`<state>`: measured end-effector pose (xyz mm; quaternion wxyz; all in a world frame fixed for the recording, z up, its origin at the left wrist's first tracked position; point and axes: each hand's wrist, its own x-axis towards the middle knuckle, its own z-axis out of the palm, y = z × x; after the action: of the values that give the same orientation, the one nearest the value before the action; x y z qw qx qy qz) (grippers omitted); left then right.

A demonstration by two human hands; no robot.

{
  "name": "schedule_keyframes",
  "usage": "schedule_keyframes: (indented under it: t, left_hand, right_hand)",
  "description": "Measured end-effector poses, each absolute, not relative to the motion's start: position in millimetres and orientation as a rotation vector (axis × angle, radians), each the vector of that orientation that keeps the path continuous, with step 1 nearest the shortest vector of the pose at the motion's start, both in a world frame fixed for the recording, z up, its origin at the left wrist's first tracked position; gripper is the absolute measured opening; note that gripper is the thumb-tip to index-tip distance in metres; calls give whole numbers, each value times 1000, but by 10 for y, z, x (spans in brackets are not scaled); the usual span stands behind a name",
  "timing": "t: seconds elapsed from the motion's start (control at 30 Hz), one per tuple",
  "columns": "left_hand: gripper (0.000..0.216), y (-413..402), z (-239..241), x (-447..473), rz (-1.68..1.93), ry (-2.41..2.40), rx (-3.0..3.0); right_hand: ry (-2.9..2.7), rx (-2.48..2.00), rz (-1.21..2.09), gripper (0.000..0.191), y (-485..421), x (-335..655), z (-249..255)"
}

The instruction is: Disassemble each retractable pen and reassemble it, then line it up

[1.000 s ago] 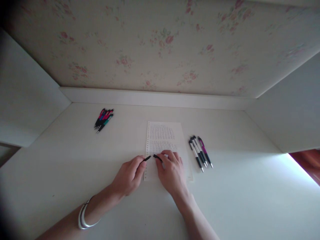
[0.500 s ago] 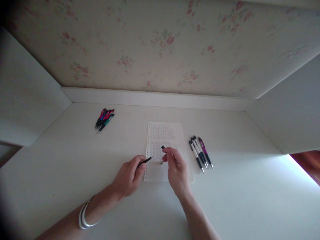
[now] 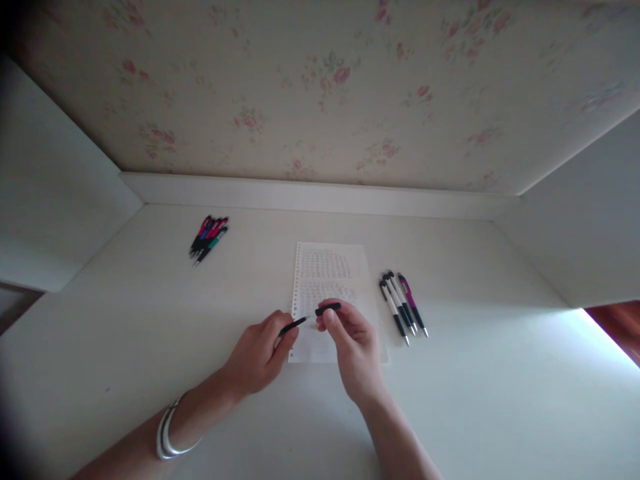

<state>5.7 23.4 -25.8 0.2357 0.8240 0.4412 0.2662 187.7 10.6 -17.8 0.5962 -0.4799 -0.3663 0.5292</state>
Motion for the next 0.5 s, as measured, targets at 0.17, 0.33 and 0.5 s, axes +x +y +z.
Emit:
schedule_keyframes:
  t: [0.17,0.33,0.5]
  left_hand:
    - [24,237,-263,72,692,1208,2307]
    - [24,227,-236,83,689,1209,2307]
    - [20,220,-220,91,687,1202,2278]
  right_hand:
    - [-818,-1111,1254,19,96,1864,-194]
    - [-858,-1110,1245,19,96,1859,-205]
    - [-964,-1125,1246,16,94,1827,-152]
